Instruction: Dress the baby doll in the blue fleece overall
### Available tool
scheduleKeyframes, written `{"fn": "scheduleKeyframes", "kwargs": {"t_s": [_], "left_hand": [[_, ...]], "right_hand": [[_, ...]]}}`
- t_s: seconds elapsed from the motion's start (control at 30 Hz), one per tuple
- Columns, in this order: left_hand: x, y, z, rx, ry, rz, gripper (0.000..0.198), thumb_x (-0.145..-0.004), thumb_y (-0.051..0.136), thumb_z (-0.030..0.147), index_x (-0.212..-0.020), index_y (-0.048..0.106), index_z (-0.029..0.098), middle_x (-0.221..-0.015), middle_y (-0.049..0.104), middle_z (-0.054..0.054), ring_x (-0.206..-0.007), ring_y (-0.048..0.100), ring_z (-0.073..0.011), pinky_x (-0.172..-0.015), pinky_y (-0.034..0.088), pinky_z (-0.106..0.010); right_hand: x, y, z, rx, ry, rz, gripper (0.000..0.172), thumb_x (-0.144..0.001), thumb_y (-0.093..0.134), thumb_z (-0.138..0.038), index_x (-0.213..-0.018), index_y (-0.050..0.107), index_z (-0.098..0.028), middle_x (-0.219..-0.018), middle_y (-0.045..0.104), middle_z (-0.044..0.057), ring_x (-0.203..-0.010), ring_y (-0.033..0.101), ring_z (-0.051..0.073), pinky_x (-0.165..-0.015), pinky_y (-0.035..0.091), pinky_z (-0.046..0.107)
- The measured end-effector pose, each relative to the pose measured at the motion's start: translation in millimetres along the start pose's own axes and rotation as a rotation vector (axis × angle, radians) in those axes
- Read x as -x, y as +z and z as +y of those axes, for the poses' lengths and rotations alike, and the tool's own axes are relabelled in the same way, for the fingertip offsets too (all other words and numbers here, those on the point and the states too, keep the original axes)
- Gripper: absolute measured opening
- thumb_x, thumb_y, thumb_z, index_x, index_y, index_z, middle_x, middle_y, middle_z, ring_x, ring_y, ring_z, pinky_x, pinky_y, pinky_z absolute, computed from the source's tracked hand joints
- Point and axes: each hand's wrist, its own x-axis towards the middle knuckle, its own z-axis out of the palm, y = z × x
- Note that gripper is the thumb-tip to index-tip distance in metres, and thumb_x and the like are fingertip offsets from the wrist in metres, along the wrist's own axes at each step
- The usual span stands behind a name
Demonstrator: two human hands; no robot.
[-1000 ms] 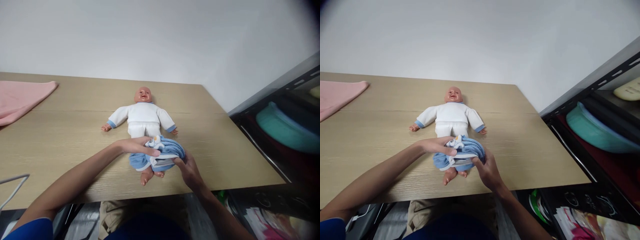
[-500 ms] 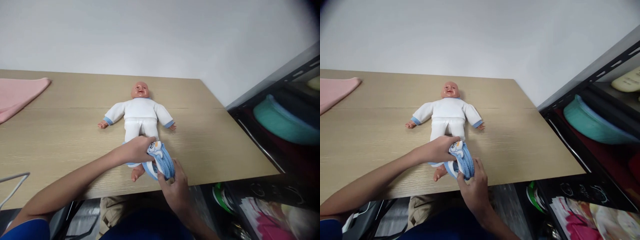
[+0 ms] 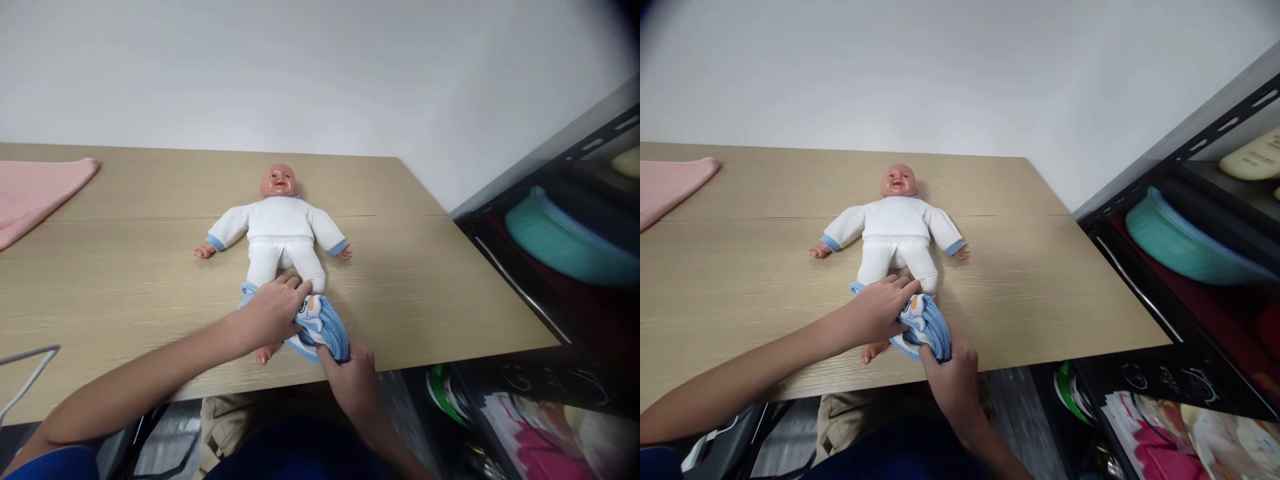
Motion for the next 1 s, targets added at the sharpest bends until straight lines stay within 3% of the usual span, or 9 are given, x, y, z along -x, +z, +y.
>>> {"fn": "scheduleKeyframes", "kwargs": {"t_s": [0.23,0.37,0.53,0.6,0.73,0.87,1.0], "left_hand": [[-4.3,2.3,-10.2,0.236,0.063,0.010,0.051,-0.083,0.081,0.016,-0.125,0.053,0.021,-0.127,0.075,-0.017,-0.118,0.075,-0.0398,-0.093,0.057,-0.043],[-9.0,10.2,-25.9,0.521,0.137,0.030,0.055,-0.078,0.081,0.016,-0.123,0.049,0.023,-0.110,0.073,-0.008,-0.099,0.073,-0.0324,-0.081,0.053,-0.038],[-15.2,9.2,-42.1,0.821,0.170,-0.009,0.052,-0.078,0.076,0.017,-0.124,0.052,0.022,-0.113,0.070,-0.005,-0.103,0.068,-0.0269,-0.085,0.055,-0.036],[-16.1,6.2,-45.9,0.914,0.179,-0.018,0.049,-0.079,0.074,0.018,-0.124,0.054,0.021,-0.115,0.069,-0.004,-0.106,0.067,-0.0256,-0.089,0.056,-0.035],[-16.5,4.0,-50.9,0.954,0.206,-0.026,0.047,-0.082,0.072,0.021,-0.126,0.056,0.020,-0.117,0.066,-0.004,-0.107,0.066,-0.0242,-0.095,0.055,-0.037],[-18.5,6.4,-53.5,0.982,0.220,-0.025,0.051,-0.083,0.076,0.024,-0.129,0.055,0.021,-0.115,0.065,-0.003,-0.104,0.065,-0.0230,-0.092,0.054,-0.036],[-21.2,7.8,-52.3,1.075,0.240,-0.041,0.053,-0.079,0.078,0.022,-0.127,0.055,0.020,-0.116,0.064,-0.004,-0.102,0.063,-0.0210,-0.087,0.053,-0.034]], "right_hand": [[0.6,1.3,10.3,-0.126,-0.007,0.041,0.016,-0.096,0.065,-0.033,-0.107,0.073,-0.025,-0.100,0.077,0.008,-0.093,0.074,0.030,-0.086,0.062,0.043],[-4.3,7.4,16.0,-0.270,0.158,-0.056,0.030,-0.099,0.064,-0.041,-0.121,0.074,-0.023,-0.113,0.084,0.012,-0.104,0.078,0.033,-0.093,0.065,0.046],[-8.7,19.6,18.6,-0.414,0.301,-0.069,0.050,-0.100,0.068,-0.051,-0.140,0.068,-0.022,-0.139,0.081,0.016,-0.129,0.077,0.037,-0.108,0.066,0.050],[-8.8,22.1,15.7,-0.463,0.272,-0.066,0.049,-0.101,0.067,-0.049,-0.142,0.064,-0.023,-0.137,0.080,0.015,-0.127,0.078,0.034,-0.106,0.066,0.047],[-8.8,20.4,9.9,-0.515,0.155,-0.086,0.034,-0.101,0.065,-0.036,-0.134,0.061,-0.025,-0.114,0.078,0.007,-0.102,0.077,0.025,-0.093,0.067,0.038],[-10.6,17.3,10.4,-0.493,0.082,-0.044,0.042,-0.091,0.067,-0.023,-0.133,0.061,-0.027,-0.127,0.071,0.008,-0.116,0.073,0.026,-0.102,0.065,0.040],[-9.3,19.8,12.7,-0.517,0.083,-0.002,0.047,-0.090,0.073,-0.022,-0.135,0.060,-0.028,-0.135,0.068,0.009,-0.120,0.073,0.027,-0.103,0.065,0.040]]}}
